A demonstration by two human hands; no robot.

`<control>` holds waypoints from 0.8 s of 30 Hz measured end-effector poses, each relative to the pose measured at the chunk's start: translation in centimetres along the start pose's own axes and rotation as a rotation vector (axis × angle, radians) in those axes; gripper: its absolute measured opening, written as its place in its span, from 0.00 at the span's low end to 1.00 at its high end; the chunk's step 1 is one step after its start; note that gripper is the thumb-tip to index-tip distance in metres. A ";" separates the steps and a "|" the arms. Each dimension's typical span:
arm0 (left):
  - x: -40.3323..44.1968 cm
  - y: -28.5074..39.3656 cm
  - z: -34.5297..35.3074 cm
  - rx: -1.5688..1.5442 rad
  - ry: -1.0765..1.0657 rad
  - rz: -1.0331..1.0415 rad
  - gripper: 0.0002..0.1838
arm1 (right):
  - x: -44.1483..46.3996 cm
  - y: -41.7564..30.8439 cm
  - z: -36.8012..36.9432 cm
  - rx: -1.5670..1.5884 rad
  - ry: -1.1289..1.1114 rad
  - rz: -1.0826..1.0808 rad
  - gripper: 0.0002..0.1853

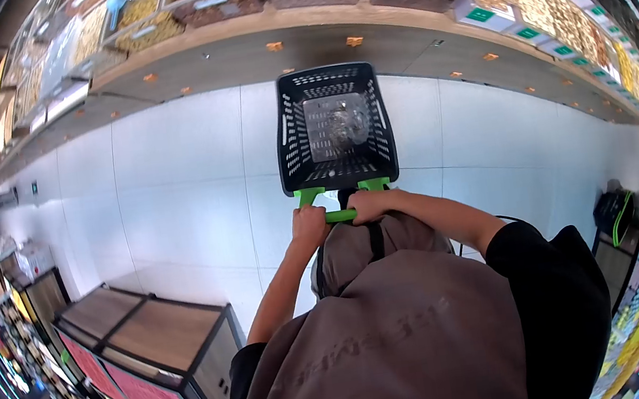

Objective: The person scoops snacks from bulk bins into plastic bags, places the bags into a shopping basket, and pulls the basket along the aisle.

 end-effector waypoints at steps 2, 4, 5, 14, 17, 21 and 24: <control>-2.0 -0.7 1.2 -0.055 0.002 -0.065 0.09 | 0.5 -1.8 -0.8 -0.062 -0.065 -0.030 0.17; -3.6 -1.0 2.1 -0.114 0.013 -0.139 0.09 | 1.2 -3.2 -1.2 -0.132 -0.137 -0.069 0.17; -4.1 -1.0 2.6 -0.128 -0.003 -0.197 0.09 | 1.8 -3.7 -1.4 -0.168 -0.175 -0.051 0.17; -3.9 -3.6 3.9 -0.397 0.128 -0.461 0.12 | 8.4 -8.1 -5.1 -0.663 -0.173 -0.159 0.13; -1.7 -4.0 2.5 -0.493 0.247 -0.401 0.13 | 10.3 -9.4 -8.0 -0.803 -0.197 -0.154 0.12; -0.4 -5.6 0.4 -0.497 0.343 -0.495 0.15 | 13.9 -11.0 -10.7 -0.872 -0.276 -0.188 0.11; 1.0 -7.9 -0.7 -0.492 0.333 -0.532 0.15 | 16.9 -11.8 -12.1 -0.920 -0.258 -0.216 0.11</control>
Point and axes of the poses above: each hand's wrist, its own x-axis towards the middle knuckle, its own z-axis out of the palm, y = z × x, the point moved 1 cm from there along x, towards the middle knuckle, and after that the axes turned 10 degrees about -z, right-handed, at the moved point
